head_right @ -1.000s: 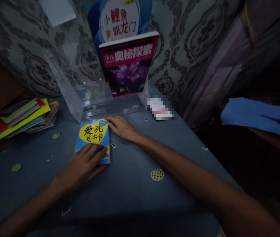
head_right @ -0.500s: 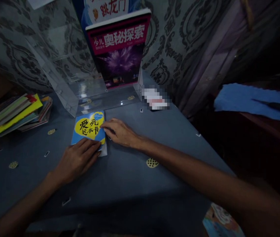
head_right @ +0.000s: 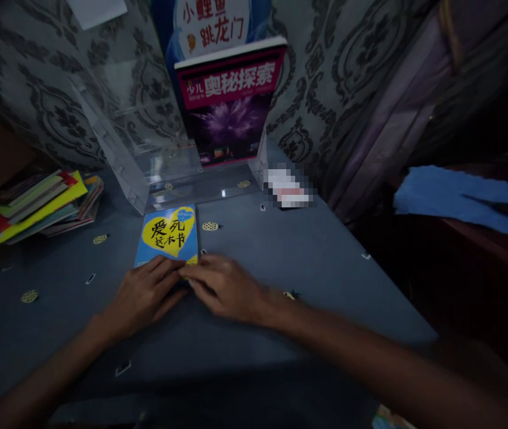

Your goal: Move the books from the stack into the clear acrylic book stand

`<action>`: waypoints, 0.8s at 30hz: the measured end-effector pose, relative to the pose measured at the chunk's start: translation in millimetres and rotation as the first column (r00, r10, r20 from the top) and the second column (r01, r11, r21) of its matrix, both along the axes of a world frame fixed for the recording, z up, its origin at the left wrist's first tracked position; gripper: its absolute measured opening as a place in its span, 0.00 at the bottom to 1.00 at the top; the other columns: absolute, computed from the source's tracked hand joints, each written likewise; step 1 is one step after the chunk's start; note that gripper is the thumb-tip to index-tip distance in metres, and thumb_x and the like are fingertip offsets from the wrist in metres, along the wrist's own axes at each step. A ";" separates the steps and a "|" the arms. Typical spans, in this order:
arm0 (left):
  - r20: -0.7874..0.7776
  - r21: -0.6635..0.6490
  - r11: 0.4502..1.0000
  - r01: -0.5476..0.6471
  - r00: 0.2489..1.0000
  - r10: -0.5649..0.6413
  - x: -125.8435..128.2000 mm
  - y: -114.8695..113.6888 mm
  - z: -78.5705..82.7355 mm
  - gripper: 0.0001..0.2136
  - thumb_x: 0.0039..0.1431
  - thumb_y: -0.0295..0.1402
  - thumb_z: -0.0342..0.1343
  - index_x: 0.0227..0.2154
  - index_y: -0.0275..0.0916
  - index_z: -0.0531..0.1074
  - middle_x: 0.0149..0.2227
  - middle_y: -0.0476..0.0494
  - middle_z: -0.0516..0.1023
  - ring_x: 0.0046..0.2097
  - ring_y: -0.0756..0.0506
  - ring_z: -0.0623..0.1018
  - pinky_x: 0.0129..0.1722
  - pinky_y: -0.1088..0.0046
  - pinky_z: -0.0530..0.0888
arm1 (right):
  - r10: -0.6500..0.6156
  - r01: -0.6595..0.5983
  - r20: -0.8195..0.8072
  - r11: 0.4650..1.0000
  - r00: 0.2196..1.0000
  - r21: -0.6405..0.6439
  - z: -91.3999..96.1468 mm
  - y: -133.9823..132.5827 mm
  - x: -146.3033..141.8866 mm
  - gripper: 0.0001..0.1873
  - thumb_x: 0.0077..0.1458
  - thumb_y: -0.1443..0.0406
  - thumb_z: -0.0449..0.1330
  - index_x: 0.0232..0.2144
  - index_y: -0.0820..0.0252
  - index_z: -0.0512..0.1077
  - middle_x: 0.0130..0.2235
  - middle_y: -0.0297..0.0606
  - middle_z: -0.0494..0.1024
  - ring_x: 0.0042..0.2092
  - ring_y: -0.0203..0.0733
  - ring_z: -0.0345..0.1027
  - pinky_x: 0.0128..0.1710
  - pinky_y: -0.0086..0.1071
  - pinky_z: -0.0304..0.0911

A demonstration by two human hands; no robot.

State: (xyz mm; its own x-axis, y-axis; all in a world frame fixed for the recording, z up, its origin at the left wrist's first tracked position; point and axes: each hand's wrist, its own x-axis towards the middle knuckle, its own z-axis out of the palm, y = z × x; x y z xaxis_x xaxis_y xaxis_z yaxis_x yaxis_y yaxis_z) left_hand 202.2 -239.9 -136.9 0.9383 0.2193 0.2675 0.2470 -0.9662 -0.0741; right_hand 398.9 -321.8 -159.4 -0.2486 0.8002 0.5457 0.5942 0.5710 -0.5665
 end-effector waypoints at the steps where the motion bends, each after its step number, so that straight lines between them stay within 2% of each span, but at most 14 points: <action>1: 0.002 -0.022 1.000 0.004 1.000 -0.004 -1.1 0.7 0.7 0.11 0.68 0.33 0.47 0.43 0.35 0.72 0.43 0.39 0.77 0.44 0.41 0.74 0.38 0.64 0.76 | 0.015 -0.017 0.042 0.999 0.999 0.051 0.2 -2.4 -1.1 0.15 0.63 0.71 0.52 0.49 0.61 0.73 0.39 0.43 0.80 0.41 0.41 0.73 0.42 0.35 0.71; 4: -0.004 -0.119 0.993 0.011 1.000 -0.011 -2.7 4.6 4.0 0.12 0.67 0.30 0.46 0.49 0.35 0.71 0.46 0.39 0.77 0.47 0.42 0.74 0.42 0.63 0.76 | 0.008 -0.028 0.125 0.987 0.992 0.158 1.2 -6.6 -3.0 0.14 0.63 0.72 0.52 0.47 0.64 0.73 0.35 0.43 0.80 0.39 0.41 0.72 0.39 0.34 0.72; 8: -0.050 -0.205 0.978 -0.045 0.998 0.035 5.5 20.9 4.9 0.15 0.68 0.31 0.47 0.54 0.36 0.68 0.52 0.39 0.74 0.53 0.41 0.72 0.53 0.58 0.71 | 0.021 -0.053 0.191 0.985 0.981 0.166 3.3 -8.5 -4.3 0.11 0.62 0.73 0.53 0.40 0.63 0.74 0.32 0.42 0.79 0.36 0.42 0.70 0.36 0.34 0.71; 10: -0.075 -0.199 0.976 -0.090 0.994 0.076 16.6 36.3 3.3 0.16 0.68 0.33 0.47 0.56 0.37 0.66 0.54 0.39 0.73 0.55 0.41 0.71 0.56 0.57 0.69 | 0.039 -0.070 0.209 0.987 0.977 0.143 3.6 -9.2 -4.9 0.10 0.62 0.72 0.53 0.37 0.62 0.74 0.30 0.42 0.79 0.36 0.41 0.70 0.36 0.34 0.70; 13: -0.098 -0.155 0.977 -0.150 0.986 0.135 39.2 64.6 2.2 0.18 0.68 0.34 0.45 0.57 0.35 0.65 0.56 0.36 0.71 0.56 0.39 0.70 0.55 0.57 0.68 | 0.051 -0.082 0.219 0.988 0.974 0.133 3.3 -10.1 -5.3 0.10 0.62 0.72 0.53 0.33 0.62 0.73 0.29 0.41 0.78 0.35 0.41 0.70 0.36 0.34 0.69; 18: -0.129 -0.128 0.970 -0.209 0.973 0.192 67.7 100.8 5.4 0.18 0.69 0.35 0.44 0.56 0.32 0.67 0.55 0.35 0.72 0.54 0.39 0.72 0.52 0.58 0.69 | 0.075 -0.103 0.226 0.988 0.971 0.115 3.8 -10.5 -3.8 0.09 0.62 0.72 0.52 0.33 0.63 0.72 0.29 0.41 0.77 0.35 0.40 0.69 0.36 0.33 0.69; 21: -0.110 -0.129 0.969 -0.209 0.974 0.195 68.0 103.3 2.2 0.19 0.69 0.35 0.44 0.57 0.32 0.65 0.56 0.35 0.71 0.55 0.39 0.71 0.52 0.58 0.68 | 0.081 -0.102 0.225 0.991 0.971 0.085 3.0 -10.4 -2.7 0.09 0.62 0.72 0.52 0.33 0.63 0.72 0.29 0.41 0.77 0.36 0.41 0.69 0.35 0.32 0.69; 24: -0.079 -0.121 0.972 -0.200 0.978 0.192 57.0 86.4 -6.5 0.20 0.69 0.34 0.44 0.60 0.31 0.62 0.60 0.33 0.68 0.58 0.39 0.69 0.55 0.56 0.67 | 0.075 -0.096 0.213 0.991 0.974 0.092 1.3 -10.2 -2.6 0.08 0.61 0.72 0.53 0.33 0.63 0.72 0.29 0.41 0.77 0.37 0.41 0.69 0.35 0.32 0.68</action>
State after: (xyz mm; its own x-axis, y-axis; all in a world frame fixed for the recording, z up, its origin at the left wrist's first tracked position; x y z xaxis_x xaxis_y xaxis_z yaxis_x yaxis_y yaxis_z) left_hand 259.1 -153.4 -143.5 0.8883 0.4289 0.1641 0.4311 -0.9020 0.0238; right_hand 396.3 -332.0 -158.1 -0.4304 0.7145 0.5516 0.6397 0.6726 -0.3721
